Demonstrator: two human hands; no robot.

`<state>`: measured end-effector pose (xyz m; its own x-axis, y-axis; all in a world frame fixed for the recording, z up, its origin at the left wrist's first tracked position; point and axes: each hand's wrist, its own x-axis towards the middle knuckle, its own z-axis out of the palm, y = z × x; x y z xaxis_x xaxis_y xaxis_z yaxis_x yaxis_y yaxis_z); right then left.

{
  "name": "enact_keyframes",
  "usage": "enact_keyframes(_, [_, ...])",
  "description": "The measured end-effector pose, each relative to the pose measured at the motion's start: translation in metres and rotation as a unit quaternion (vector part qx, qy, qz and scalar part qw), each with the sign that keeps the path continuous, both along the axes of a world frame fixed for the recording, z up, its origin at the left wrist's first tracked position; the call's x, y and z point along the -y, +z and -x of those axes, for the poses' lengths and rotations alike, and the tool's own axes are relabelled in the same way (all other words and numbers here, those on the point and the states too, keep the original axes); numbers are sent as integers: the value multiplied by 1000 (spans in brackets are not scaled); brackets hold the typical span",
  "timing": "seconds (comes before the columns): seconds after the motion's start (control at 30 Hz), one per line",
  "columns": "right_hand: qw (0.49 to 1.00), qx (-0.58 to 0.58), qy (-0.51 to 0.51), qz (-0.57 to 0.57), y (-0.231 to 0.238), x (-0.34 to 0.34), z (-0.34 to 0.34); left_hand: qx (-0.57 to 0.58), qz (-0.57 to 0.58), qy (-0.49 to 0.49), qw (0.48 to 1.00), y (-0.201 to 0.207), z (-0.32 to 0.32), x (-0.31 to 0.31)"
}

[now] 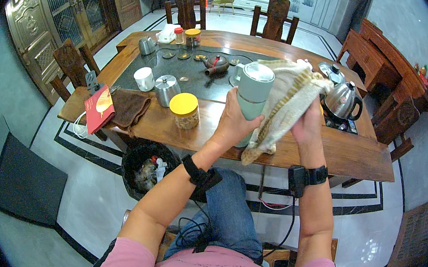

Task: The person wipes a yellow-lidded jar, a light green thermos, and a small light green mug with a cloth while seated at a wooden table. Each item is wiped and returned to the table.

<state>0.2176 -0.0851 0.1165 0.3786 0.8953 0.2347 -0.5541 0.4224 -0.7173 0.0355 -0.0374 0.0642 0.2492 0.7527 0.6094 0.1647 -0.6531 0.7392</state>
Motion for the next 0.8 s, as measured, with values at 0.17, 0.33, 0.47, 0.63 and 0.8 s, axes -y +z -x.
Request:
enact_keyframes(0.17, [994, -59, 66, -66, -17, 5, -25, 3, -5, -5, 1000, 0, -1, -3])
enact_keyframes(0.33, [960, 272, 14, 67, -48, 0, -35, 4, -10, 9, 1000, -1, -4, -2])
enact_keyframes(0.47, [614, 783, 4, 98, -67, 10, -26, -1, 4, 18, 1000, -2, -4, -1])
enact_keyframes(0.63, [735, 660, -59, 144, -19, 12, -9, 10, -29, 30, 999, -2, -7, 0])
enact_keyframes(0.8, [870, 481, -85, -59, 28, -5, 45, -39, -25, 49, 998, -2, -14, 3])
